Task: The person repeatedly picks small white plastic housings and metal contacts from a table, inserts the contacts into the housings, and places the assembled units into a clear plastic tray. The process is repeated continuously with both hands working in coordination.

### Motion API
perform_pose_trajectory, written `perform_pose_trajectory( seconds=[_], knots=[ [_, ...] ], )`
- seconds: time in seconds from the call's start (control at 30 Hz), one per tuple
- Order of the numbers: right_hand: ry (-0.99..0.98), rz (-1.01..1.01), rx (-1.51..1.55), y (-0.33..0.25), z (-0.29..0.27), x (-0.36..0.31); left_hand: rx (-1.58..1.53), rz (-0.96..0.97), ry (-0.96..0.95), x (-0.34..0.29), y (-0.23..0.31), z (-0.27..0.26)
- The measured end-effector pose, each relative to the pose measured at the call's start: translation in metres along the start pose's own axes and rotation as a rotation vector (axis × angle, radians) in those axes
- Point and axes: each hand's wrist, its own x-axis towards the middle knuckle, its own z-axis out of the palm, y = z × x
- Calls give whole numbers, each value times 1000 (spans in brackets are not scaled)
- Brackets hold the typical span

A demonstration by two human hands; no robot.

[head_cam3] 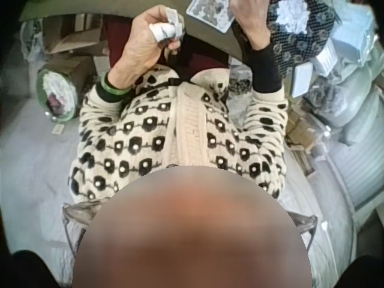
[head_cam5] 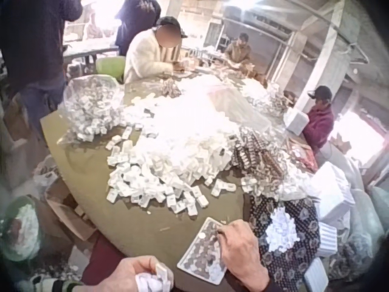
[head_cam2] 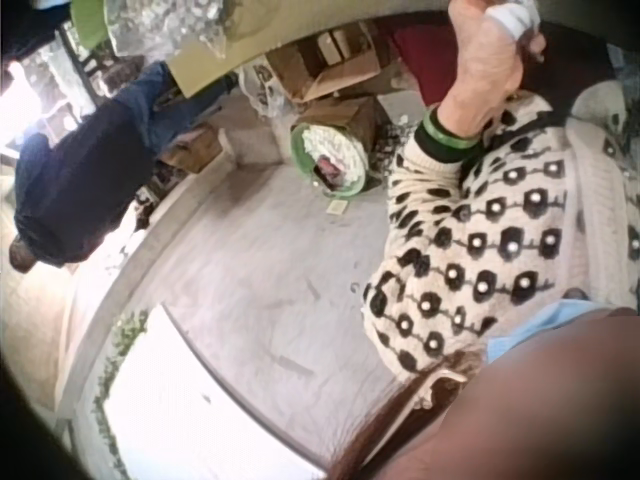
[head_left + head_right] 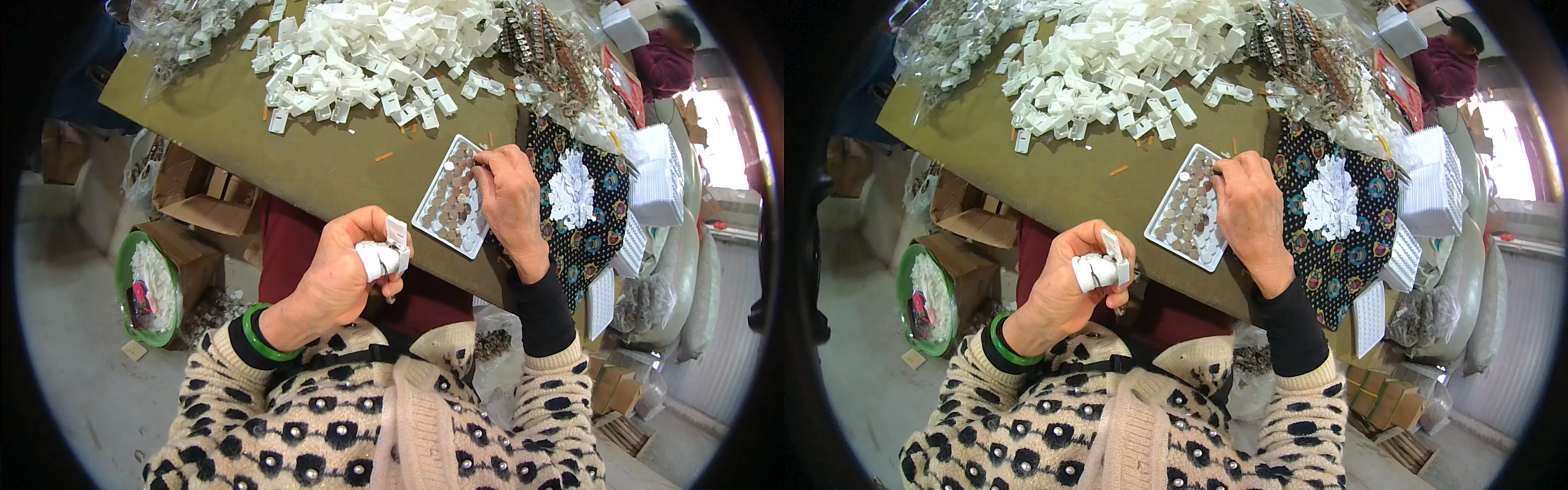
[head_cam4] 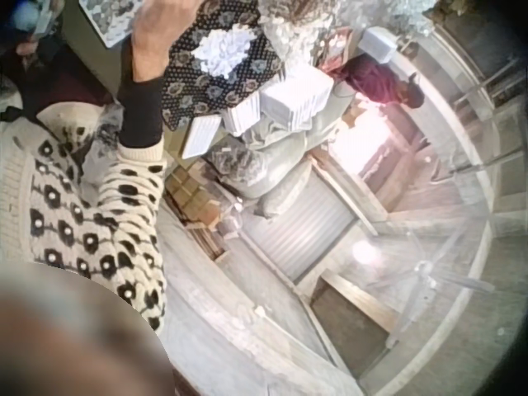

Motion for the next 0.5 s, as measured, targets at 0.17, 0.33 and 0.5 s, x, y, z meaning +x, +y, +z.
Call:
perform_pose_trajectory(
  seconds=[0.17,0.33,0.5],
  knots=[
    [-104,383,328,-6,-11,-1,64,41,27,6,4,-2],
    [-24,79,204,-10,-12,0,-6,51,37,6,4,-4],
    [-59,5,131,-13,-8,-5,15,80,15,8,4,-4]
  ],
)
